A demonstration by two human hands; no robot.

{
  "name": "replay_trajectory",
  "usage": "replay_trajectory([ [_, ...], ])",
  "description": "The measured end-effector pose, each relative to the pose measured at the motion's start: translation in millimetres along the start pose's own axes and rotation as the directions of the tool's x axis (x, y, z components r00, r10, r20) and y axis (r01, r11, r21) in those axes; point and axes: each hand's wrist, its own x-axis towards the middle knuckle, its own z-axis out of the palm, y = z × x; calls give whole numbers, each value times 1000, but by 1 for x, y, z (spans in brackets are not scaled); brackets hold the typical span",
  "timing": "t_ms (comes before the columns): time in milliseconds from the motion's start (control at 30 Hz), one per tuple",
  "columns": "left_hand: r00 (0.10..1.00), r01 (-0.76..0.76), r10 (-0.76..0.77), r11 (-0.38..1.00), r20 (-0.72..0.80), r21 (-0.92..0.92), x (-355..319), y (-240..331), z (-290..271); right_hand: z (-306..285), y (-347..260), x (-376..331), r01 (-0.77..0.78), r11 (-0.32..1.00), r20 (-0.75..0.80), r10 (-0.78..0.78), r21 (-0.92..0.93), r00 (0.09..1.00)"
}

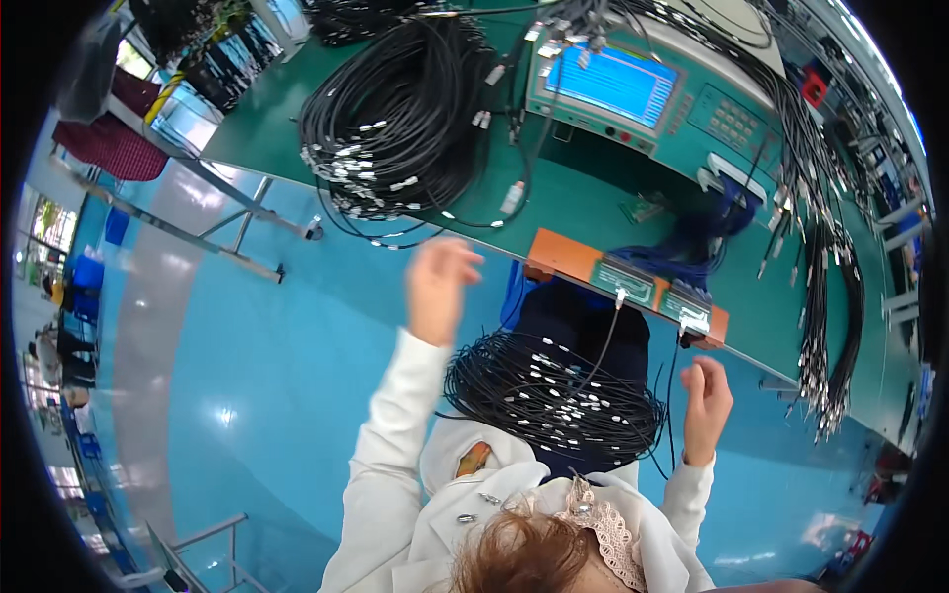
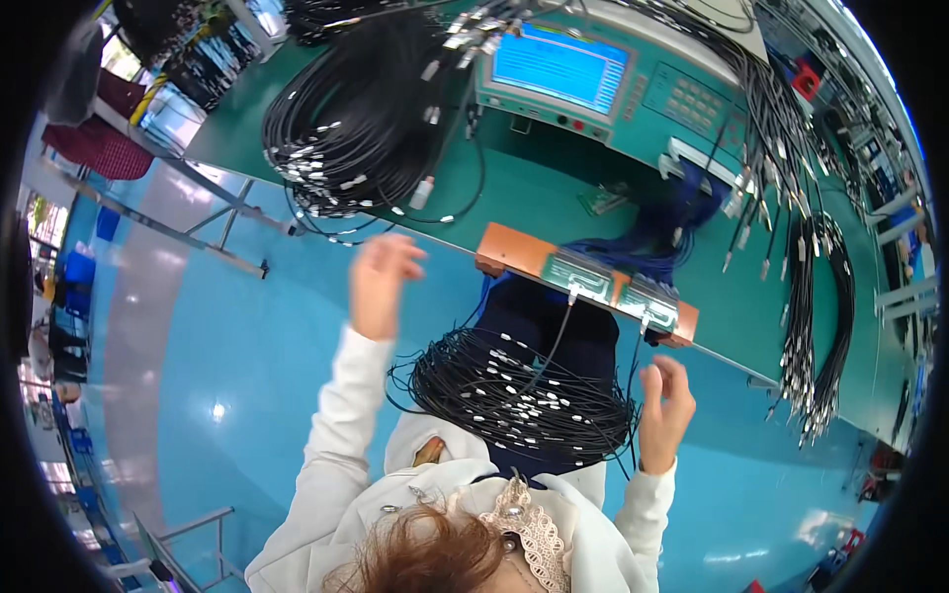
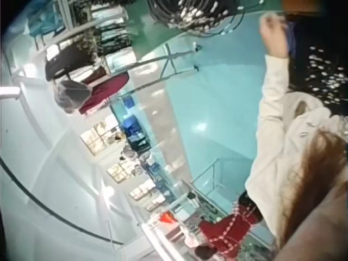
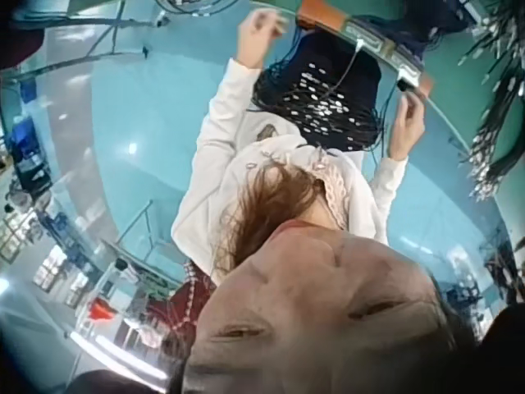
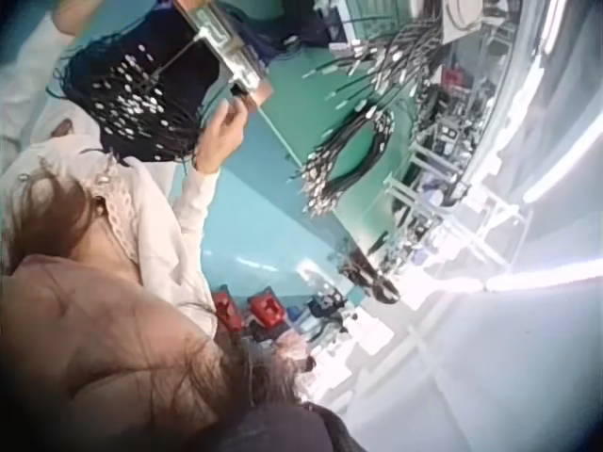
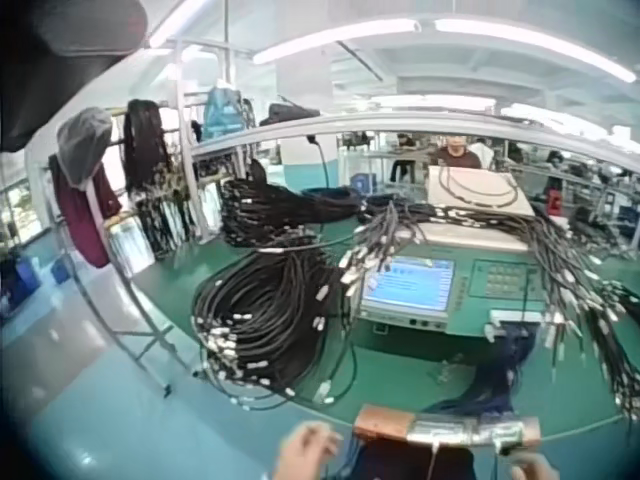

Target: Manually testing and organizing bundles of black electrical cables at a factory workstation.

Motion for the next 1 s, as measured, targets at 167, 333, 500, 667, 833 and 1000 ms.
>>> replay_trajectory([
  [167,879,-150,159,987,-450,57,84,58,-104,18,-25,-16,-144,983,231,114,117,966],
  [333,908,-104,206,954,-365,280,116,72,-115,49,-51,-17,-112,983,377,50,144,925],
  [500,931,-132,79,983,-355,-126,92,90,-110,98,-69,1,-170,965,690,-15,200,724],
  [667,1000,29,-25,756,15,-654,-9,80,-50,177,-115,50,-701,473,806,-34,534,591],
  [833,918,395,-315,764,240,-510,-91,72,-26,186,-113,82,-783,192,804,-219,592,553],
  [1000,975,201,-176,468,133,-861,-29,69,-197,61,-82,16,-648,613,868,-132,451,479],
])
